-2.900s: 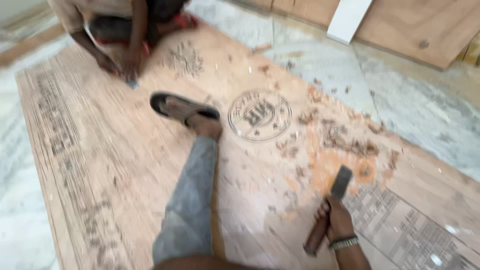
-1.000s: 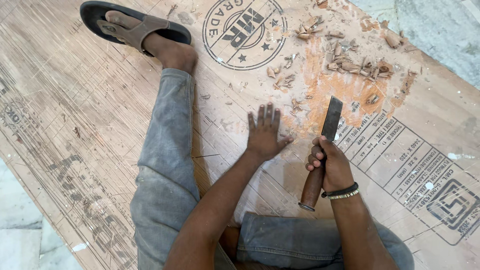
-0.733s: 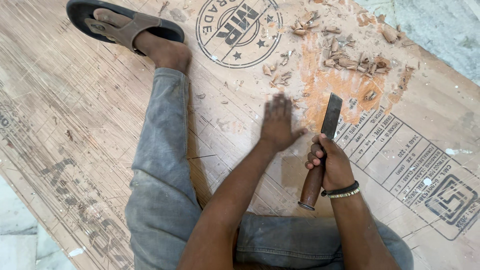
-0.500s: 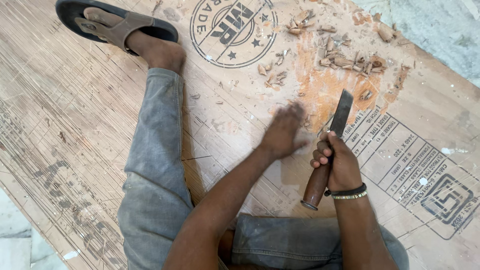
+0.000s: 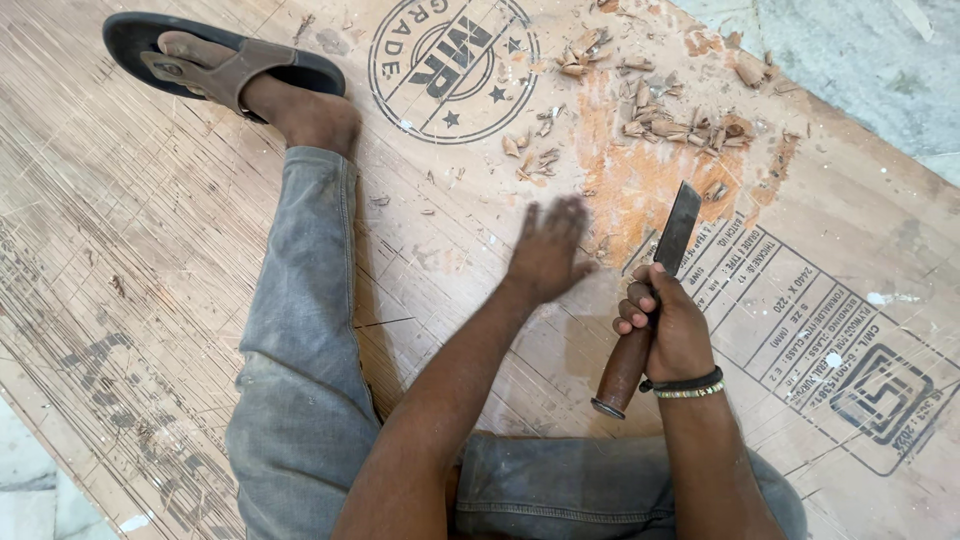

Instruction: The person sits on the floor and uses a chisel to scrape a large sheet of plywood, removing surface material and creating wood shavings. The person occasionally pauses to wipe the surface with their hand.

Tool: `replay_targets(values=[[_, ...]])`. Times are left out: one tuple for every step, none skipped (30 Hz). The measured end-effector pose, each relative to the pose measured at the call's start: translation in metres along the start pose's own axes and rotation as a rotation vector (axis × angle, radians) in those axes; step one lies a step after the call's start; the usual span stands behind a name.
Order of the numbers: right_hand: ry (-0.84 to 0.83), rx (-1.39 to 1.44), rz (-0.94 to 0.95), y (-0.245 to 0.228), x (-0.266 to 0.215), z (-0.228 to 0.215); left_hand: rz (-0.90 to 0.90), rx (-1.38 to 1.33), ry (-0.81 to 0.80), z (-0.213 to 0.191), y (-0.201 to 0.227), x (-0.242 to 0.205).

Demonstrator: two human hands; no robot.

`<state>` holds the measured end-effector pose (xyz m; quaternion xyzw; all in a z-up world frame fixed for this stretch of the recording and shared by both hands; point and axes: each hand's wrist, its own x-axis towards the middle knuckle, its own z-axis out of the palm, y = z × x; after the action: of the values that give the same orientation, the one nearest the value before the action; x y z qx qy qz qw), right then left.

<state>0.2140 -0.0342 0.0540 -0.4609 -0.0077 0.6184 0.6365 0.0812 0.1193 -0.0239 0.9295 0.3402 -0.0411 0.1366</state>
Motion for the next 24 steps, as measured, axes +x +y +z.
replay_targets(values=[[-0.003, -0.003, -0.007, -0.001, 0.000, 0.000, -0.051, -0.017, 0.046, 0.000, -0.005, 0.001], [-0.007, -0.006, -0.013, -0.001, -0.001, 0.000, -0.103, -0.034, 0.091, 0.000, -0.010, 0.002], [-0.002, -0.004, -0.012, -0.001, -0.001, 0.000, -0.143, -0.025, 0.067, -0.001, -0.014, 0.002], [0.002, -0.002, -0.011, -0.002, -0.001, 0.001, -0.182, -0.016, 0.043, -0.003, -0.018, 0.001], [0.004, 0.001, -0.011, -0.002, -0.001, 0.002, -0.223, -0.005, 0.021, -0.005, -0.021, 0.000], [0.002, 0.003, -0.010, -0.002, -0.002, 0.002, -0.203, -0.007, 0.019, -0.007, -0.023, -0.001], [-0.001, 0.004, -0.008, -0.002, -0.002, 0.003, -0.183, -0.010, 0.016, -0.009, -0.023, -0.004], [-0.003, 0.005, -0.006, -0.003, -0.002, 0.004, -0.163, -0.012, 0.014, -0.011, -0.023, -0.006], [-0.005, 0.005, -0.007, -0.003, -0.003, 0.005, -0.158, -0.025, 0.016, -0.013, -0.022, -0.009], [-0.006, 0.005, -0.007, -0.004, -0.003, 0.006, -0.152, -0.039, 0.018, -0.014, -0.021, -0.011], [-0.006, 0.005, -0.007, -0.004, -0.004, 0.006, -0.147, -0.053, 0.019, -0.015, -0.019, -0.012], [-0.003, 0.000, -0.011, -0.005, -0.005, 0.007, -0.126, -0.033, -0.003, -0.016, -0.017, -0.014], [0.001, -0.006, -0.013, -0.004, -0.006, 0.007, -0.106, -0.015, -0.025, -0.016, -0.015, -0.015], [0.004, -0.011, -0.015, -0.004, -0.007, 0.007, -0.087, 0.003, -0.048, -0.016, -0.014, -0.017], [0.000, -0.009, -0.014, -0.004, -0.007, 0.008, -0.088, 0.013, -0.058, -0.017, -0.014, -0.015], [-0.003, -0.006, -0.013, -0.004, -0.006, 0.008, -0.089, 0.023, -0.067, -0.018, -0.014, -0.013], [-0.006, -0.003, -0.012, -0.004, -0.006, 0.008, -0.091, 0.032, -0.078, -0.019, -0.014, -0.011], [-0.004, -0.004, -0.013, -0.004, -0.006, 0.008, -0.108, 0.043, -0.080, -0.019, -0.013, -0.008], [-0.002, -0.006, -0.014, -0.004, -0.006, 0.008, -0.125, 0.054, -0.081, -0.019, -0.012, -0.005], [0.000, -0.008, -0.016, -0.004, -0.006, 0.008, -0.143, 0.065, -0.082, -0.018, -0.011, -0.002], [-0.001, -0.010, -0.017, -0.004, -0.006, 0.007, -0.174, 0.054, -0.086, -0.017, -0.009, 0.000], [-0.002, -0.011, -0.018, -0.004, -0.006, 0.006, -0.204, 0.043, -0.090, -0.016, -0.007, 0.001], [-0.005, -0.009, -0.020, -0.004, -0.006, 0.007, -0.235, 0.036, -0.093, -0.016, -0.006, 0.002], [0.006, -0.009, -0.015, -0.003, -0.005, 0.007, -0.228, 0.035, -0.063, -0.015, -0.005, 0.000]])
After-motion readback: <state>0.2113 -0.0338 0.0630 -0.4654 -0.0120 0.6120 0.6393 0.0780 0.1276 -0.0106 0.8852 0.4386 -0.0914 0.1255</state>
